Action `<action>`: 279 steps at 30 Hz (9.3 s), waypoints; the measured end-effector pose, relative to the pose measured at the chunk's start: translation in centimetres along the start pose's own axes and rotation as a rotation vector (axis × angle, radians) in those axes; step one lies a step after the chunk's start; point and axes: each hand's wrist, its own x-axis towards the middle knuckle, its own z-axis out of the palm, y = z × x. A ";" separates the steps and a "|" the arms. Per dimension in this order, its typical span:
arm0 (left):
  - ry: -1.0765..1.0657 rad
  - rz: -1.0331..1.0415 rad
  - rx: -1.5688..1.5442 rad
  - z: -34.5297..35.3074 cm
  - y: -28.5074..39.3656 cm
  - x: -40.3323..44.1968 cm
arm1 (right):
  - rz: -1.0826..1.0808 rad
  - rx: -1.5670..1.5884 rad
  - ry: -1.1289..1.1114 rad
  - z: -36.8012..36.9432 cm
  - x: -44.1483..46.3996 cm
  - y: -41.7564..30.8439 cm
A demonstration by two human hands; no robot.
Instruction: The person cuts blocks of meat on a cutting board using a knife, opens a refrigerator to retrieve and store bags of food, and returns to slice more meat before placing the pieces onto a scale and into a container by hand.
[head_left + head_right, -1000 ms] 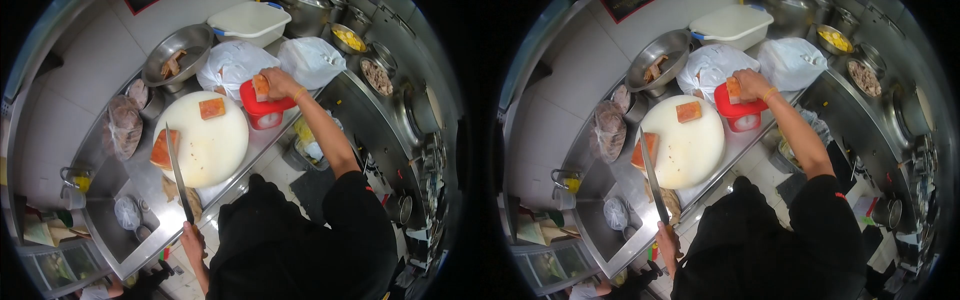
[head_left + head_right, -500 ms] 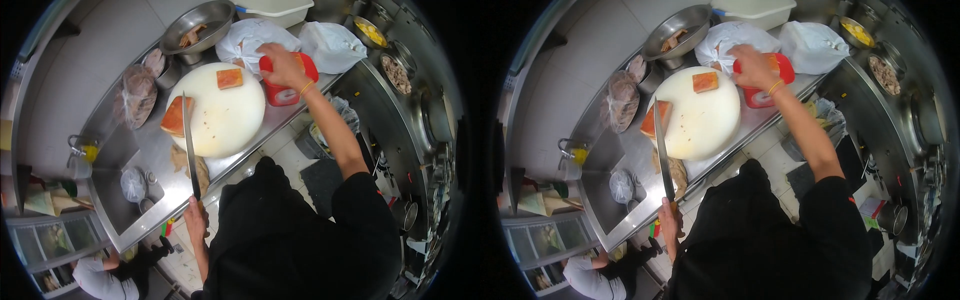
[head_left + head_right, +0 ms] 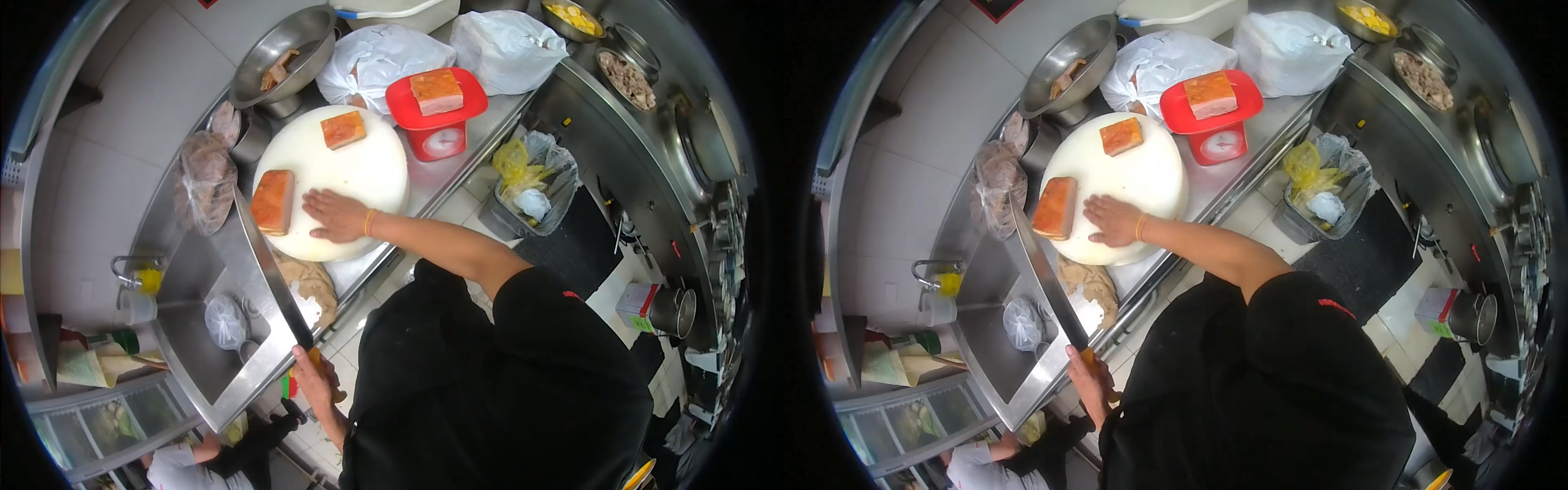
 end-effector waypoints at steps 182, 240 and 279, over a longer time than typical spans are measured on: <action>-0.088 -0.341 0.497 6.2 8.1 -1.5 | 0.390 0.778 0.238 -5.8 1.2 2.6; -0.028 -0.195 -0.193 0.3 0.5 1.9 | 0.089 0.191 -0.069 -3.6 1.0 -3.0; -0.025 -0.088 -0.183 4.9 5.7 5.4 | 0.251 0.290 0.108 -19.3 -1.3 5.0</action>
